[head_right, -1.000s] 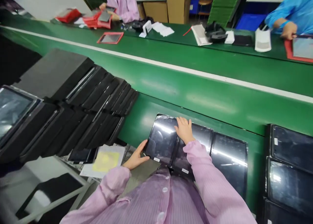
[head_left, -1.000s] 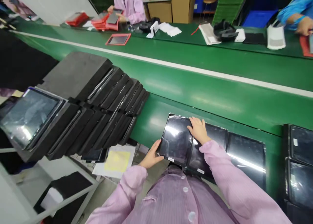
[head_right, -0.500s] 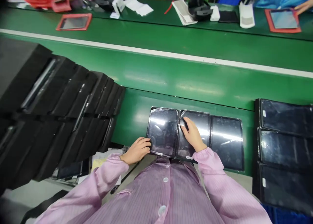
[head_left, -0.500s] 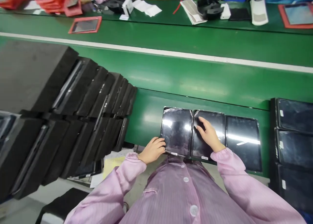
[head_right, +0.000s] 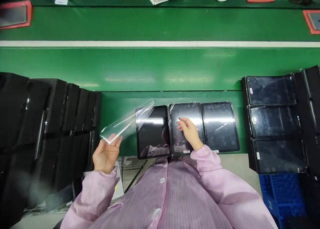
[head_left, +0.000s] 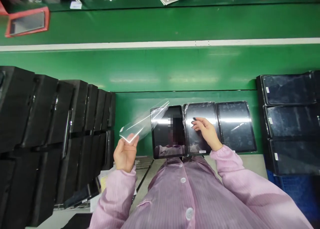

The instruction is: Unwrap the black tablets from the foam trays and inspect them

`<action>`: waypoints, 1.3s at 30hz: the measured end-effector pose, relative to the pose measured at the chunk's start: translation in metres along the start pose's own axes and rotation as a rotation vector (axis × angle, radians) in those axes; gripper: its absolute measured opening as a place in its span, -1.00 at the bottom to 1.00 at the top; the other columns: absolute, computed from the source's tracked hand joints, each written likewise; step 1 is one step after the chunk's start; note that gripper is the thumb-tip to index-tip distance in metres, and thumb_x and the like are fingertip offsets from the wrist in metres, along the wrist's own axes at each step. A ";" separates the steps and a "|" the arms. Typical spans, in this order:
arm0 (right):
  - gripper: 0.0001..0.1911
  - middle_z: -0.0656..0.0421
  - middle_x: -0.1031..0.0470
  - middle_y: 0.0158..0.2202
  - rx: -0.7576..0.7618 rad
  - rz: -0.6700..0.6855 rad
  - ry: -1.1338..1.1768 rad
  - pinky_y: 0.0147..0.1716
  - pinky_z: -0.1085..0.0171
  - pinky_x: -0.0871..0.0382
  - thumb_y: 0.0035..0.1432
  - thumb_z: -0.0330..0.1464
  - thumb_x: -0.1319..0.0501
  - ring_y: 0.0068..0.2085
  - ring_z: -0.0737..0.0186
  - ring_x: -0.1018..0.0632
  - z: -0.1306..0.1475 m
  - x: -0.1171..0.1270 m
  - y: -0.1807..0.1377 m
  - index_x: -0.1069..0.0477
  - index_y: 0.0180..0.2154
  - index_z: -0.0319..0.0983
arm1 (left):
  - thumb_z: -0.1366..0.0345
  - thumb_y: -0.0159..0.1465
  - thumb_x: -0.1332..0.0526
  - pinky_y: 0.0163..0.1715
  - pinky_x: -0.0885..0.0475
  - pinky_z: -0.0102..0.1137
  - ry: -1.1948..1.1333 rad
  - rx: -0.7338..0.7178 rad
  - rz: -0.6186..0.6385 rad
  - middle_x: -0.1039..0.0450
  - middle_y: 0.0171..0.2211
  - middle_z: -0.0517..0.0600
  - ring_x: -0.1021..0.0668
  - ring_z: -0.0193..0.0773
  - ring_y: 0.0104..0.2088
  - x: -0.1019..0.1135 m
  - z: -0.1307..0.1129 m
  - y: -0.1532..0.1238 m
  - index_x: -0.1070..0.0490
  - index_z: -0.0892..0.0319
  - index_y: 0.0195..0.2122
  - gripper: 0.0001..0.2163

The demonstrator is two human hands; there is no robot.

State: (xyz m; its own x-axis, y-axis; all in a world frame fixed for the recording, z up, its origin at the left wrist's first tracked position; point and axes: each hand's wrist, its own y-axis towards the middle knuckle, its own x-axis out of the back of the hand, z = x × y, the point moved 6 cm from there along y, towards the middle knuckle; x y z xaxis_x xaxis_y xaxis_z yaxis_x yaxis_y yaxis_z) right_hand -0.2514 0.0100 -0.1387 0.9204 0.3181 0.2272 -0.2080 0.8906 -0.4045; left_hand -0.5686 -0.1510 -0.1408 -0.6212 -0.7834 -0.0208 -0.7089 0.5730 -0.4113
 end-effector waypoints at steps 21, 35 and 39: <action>-0.81 0.26 -0.59 -0.37 0.353 0.551 -0.392 -0.31 0.39 -0.42 0.12 -0.48 -0.14 -0.36 0.33 -0.58 0.053 -0.037 -0.068 -0.46 -0.24 -0.18 | 0.26 0.24 -0.04 0.06 -0.20 0.02 1.369 -0.832 0.692 -0.48 -0.03 0.21 -0.47 0.06 0.01 -0.056 0.047 -0.106 -0.43 0.14 -0.10 -0.73; -0.88 0.05 -0.48 -0.05 0.355 -0.128 -0.805 0.00 -0.13 -0.14 0.09 -0.45 -0.22 0.05 -0.08 -0.33 0.037 0.085 0.095 -0.53 -0.40 -0.17 | 0.27 0.15 -0.15 -0.01 -0.35 -0.09 0.933 -0.769 0.670 -0.48 -0.13 0.15 -0.48 -0.01 -0.05 -0.207 0.017 -0.044 -0.44 0.16 -0.24 -0.82; -0.84 0.08 -0.51 -0.11 0.450 -0.061 -0.788 0.06 -0.06 -0.12 0.14 -0.48 -0.18 0.02 0.02 -0.38 0.042 0.075 0.073 -0.48 -0.44 -0.20 | 0.31 0.17 -0.12 -0.26 -0.47 -0.31 0.815 -0.585 0.740 -0.54 -0.31 0.02 -0.55 -0.26 -0.38 -0.204 0.037 -0.062 -0.35 0.12 -0.05 -0.70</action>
State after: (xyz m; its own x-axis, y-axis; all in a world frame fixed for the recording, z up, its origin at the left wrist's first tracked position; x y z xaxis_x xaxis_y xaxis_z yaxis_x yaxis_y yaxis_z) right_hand -0.2119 0.1123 -0.1136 0.4757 0.2488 0.8437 -0.4283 0.9033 -0.0249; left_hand -0.3854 -0.0356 -0.1442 -0.8120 0.0306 0.5828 -0.0131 0.9974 -0.0705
